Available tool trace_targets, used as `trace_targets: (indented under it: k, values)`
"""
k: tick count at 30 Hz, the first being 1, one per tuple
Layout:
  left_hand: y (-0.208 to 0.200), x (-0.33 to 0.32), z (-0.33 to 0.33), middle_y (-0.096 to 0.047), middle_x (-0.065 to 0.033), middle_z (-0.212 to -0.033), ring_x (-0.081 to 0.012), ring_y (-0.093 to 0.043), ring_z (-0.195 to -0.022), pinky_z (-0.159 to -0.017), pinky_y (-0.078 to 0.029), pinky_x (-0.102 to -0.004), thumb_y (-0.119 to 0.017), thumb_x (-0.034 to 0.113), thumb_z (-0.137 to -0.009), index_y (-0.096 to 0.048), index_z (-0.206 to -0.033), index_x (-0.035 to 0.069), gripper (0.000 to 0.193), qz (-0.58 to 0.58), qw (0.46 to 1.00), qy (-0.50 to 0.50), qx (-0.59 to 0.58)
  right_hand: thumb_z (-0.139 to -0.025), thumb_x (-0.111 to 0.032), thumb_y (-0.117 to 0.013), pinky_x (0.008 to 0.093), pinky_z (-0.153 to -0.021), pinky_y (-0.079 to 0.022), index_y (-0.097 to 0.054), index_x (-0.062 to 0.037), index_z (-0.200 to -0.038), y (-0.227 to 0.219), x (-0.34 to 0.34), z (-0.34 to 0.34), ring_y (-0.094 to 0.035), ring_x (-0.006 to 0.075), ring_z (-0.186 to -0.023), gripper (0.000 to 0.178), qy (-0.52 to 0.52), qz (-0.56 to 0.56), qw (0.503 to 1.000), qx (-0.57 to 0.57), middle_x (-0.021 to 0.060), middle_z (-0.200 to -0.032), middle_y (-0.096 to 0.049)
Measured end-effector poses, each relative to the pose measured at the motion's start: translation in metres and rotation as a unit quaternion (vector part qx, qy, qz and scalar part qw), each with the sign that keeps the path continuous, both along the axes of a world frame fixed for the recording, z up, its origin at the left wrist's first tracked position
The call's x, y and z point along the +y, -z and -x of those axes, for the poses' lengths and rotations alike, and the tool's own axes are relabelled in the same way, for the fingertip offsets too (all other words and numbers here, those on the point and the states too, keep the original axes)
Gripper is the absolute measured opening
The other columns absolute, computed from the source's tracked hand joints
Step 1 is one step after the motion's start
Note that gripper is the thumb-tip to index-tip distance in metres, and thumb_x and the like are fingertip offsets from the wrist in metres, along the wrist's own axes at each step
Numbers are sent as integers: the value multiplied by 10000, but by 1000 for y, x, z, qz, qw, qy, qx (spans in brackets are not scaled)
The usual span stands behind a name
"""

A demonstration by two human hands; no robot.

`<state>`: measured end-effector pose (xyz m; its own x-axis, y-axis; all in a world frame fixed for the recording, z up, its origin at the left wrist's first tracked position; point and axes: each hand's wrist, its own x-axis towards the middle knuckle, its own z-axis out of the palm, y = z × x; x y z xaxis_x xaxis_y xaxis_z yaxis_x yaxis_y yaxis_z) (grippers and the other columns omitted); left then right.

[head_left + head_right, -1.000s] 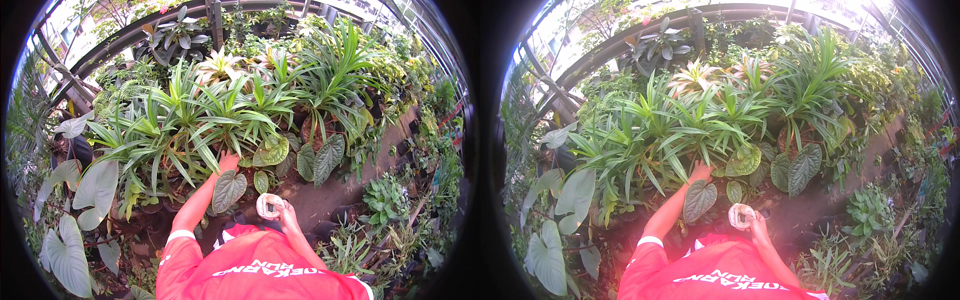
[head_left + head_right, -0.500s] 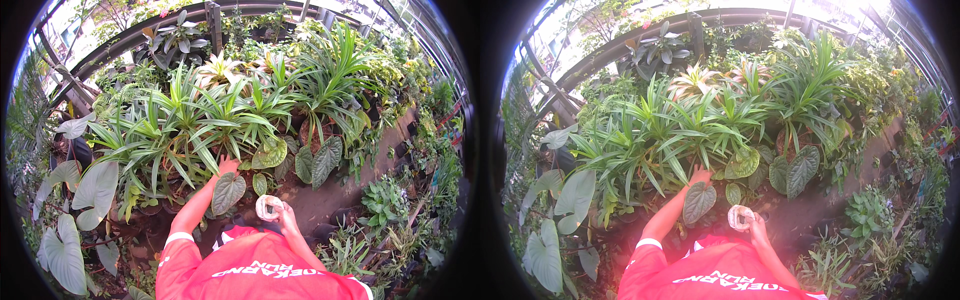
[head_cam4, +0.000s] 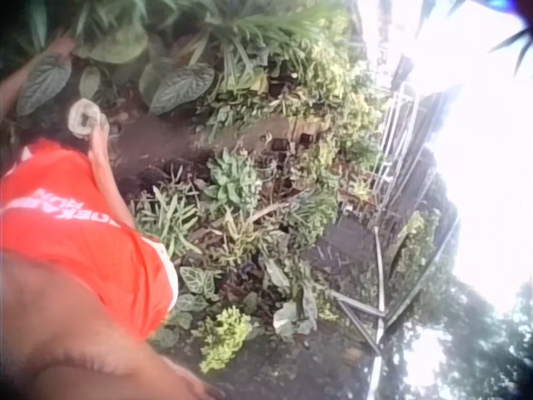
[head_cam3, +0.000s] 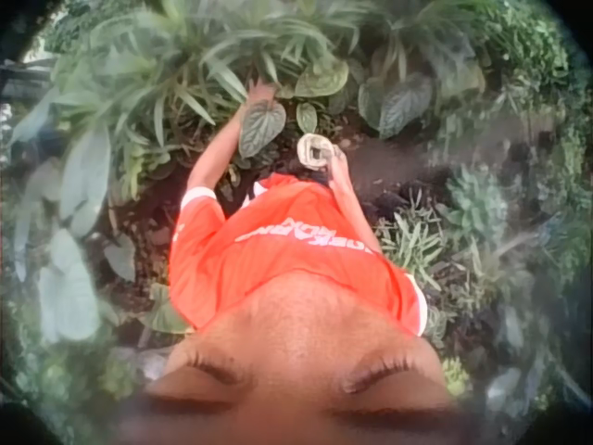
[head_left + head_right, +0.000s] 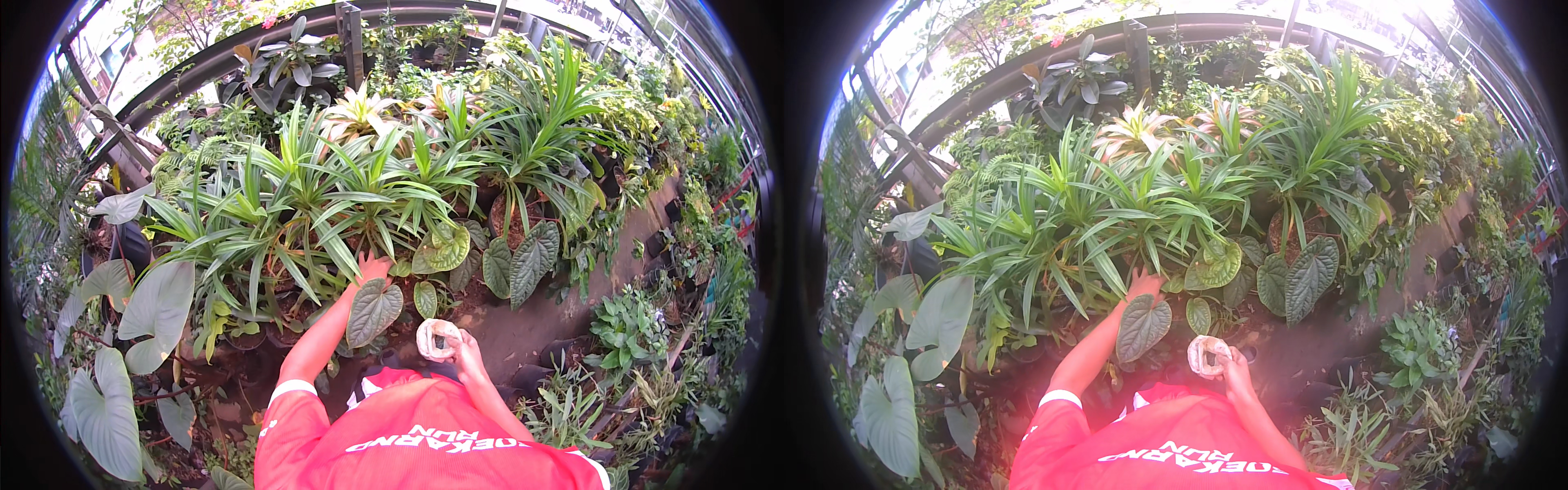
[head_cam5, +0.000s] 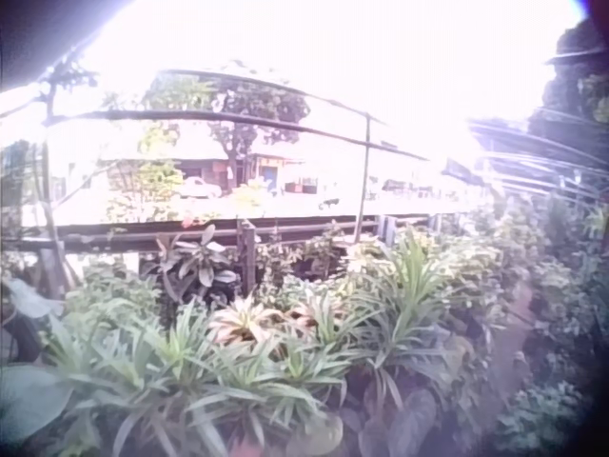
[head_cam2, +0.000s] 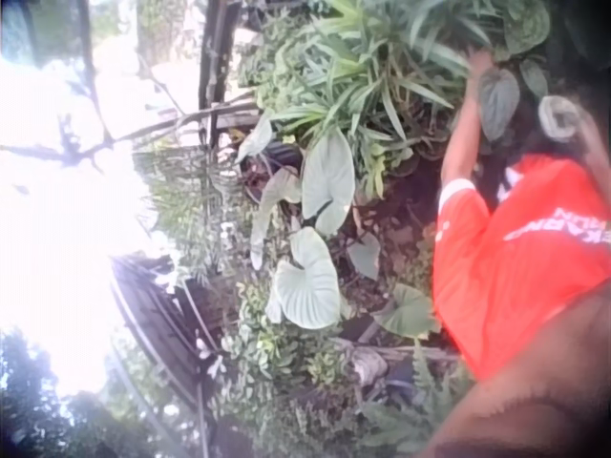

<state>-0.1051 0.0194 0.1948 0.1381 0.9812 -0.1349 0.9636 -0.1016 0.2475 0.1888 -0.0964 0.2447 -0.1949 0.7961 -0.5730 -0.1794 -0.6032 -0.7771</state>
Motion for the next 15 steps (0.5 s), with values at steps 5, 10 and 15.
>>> trace_targets:
  k: [5, 10, 15]
  values:
    - [0, -2, 0, -585, -139, -1247, -457, -377, -1266, -1040, -205, -683, -673, 237, -751, -550, -1275, 104, 554, -10, 999, 16, -34, -900, -43, -501, 207, -435, -361, -555, -62, -974, -2, 1, 0, -499, 63, -518, 94, -5, 1, 1000, -8, 2, -731, -579]
    - [2, 5, 2, -586, -143, -1249, -458, -410, -1239, -1040, -202, -680, -661, 309, -785, -538, -1295, 110, 561, 4, 1000, 14, -5, -895, -40, -504, 207, -440, -363, -555, -76, -945, -4, 2, 1, -498, 60, -517, 80, -6, 0, 1000, 3, -7, -718, -573]
    - [4, 10, -1, -583, -112, -1232, -425, -391, -1260, -1042, -216, -666, -651, 231, -744, -580, -1241, 116, 515, 51, 998, 13, -21, -880, -35, -512, 207, -440, -363, -556, -73, -949, -4, 4, 0, -499, 60, -516, 91, -11, -5, 1000, 3, -4, -723, -577]
